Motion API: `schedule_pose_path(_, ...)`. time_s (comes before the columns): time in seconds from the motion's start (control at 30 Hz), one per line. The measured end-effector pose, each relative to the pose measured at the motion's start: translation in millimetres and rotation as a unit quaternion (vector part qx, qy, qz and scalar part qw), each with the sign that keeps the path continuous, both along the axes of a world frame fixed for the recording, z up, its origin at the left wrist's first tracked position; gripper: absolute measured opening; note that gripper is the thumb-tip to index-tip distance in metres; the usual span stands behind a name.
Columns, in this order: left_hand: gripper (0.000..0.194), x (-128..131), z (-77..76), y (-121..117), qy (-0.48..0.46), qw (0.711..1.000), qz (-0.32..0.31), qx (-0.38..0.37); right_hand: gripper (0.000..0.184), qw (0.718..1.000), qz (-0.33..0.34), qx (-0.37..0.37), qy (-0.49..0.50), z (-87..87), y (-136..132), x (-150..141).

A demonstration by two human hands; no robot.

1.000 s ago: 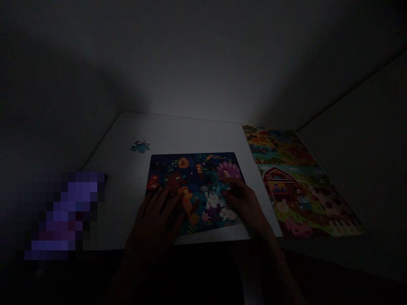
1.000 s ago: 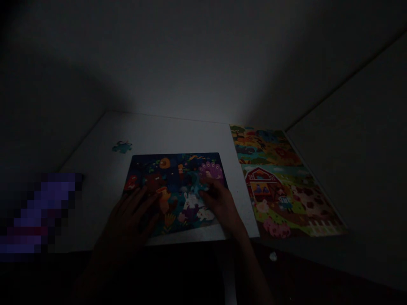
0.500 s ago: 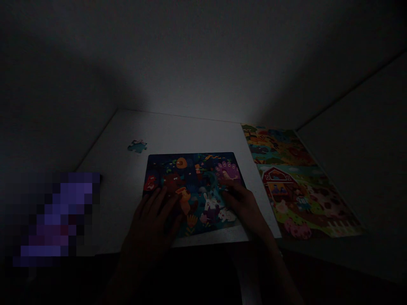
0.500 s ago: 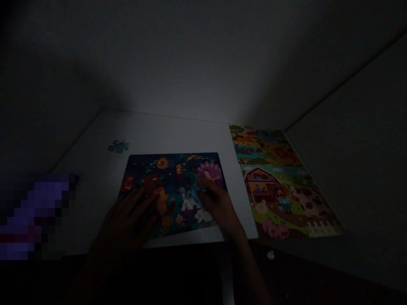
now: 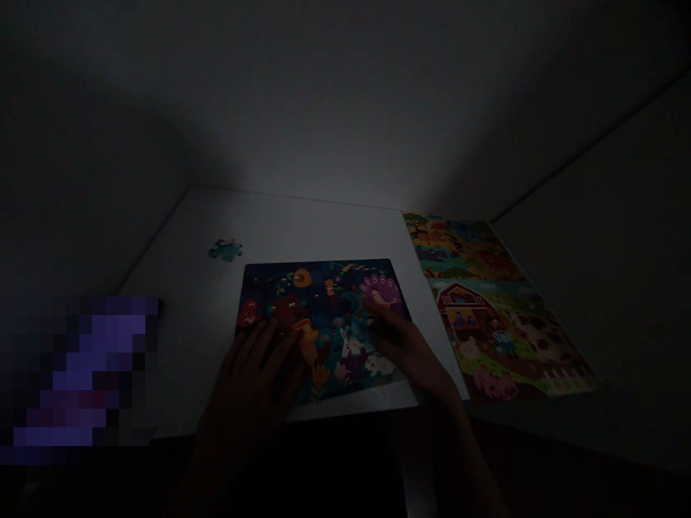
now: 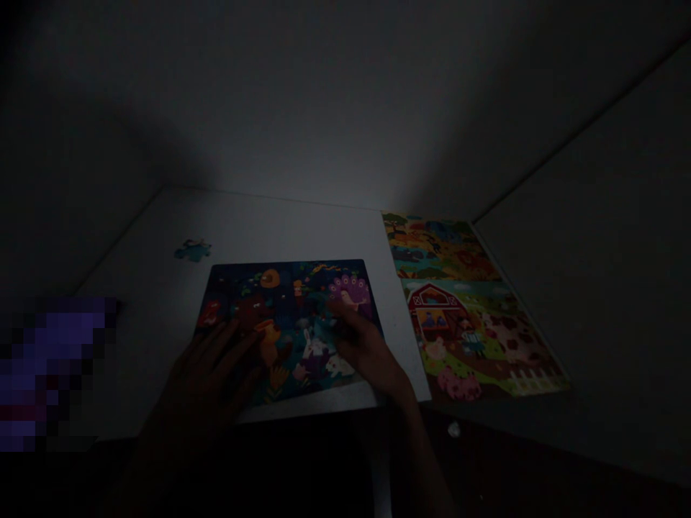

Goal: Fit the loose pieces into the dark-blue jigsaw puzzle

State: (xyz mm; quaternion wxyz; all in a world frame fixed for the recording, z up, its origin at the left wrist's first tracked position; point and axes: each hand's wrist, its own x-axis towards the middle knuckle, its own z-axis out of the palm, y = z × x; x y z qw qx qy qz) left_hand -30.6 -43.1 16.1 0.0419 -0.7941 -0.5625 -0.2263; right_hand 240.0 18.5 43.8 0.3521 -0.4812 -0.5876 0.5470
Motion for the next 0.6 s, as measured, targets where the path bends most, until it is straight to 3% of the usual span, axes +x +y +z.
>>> schedule_pose_path(0.17, 0.044, 0, 0.9, -1, 0.001, 1.000, 0.004, -0.010, 0.051, 1.000, -0.014, -0.010, -0.008, 2.0, 0, -3)
schedule_pose_path(0.43, 0.044, -3, -2.5, -2, 0.000, 1.000, 0.005, -0.013, 0.026, 0.986, -0.160, 0.026, 0.027, 5.0, 0, 4)
schedule_pose_path(0.6, 0.045, -2, -2.5, -5, 0.015, 1.000, 0.017, 0.007, 0.027, 0.992, -0.093, 0.076, -0.036, 17.6, 24, -7)
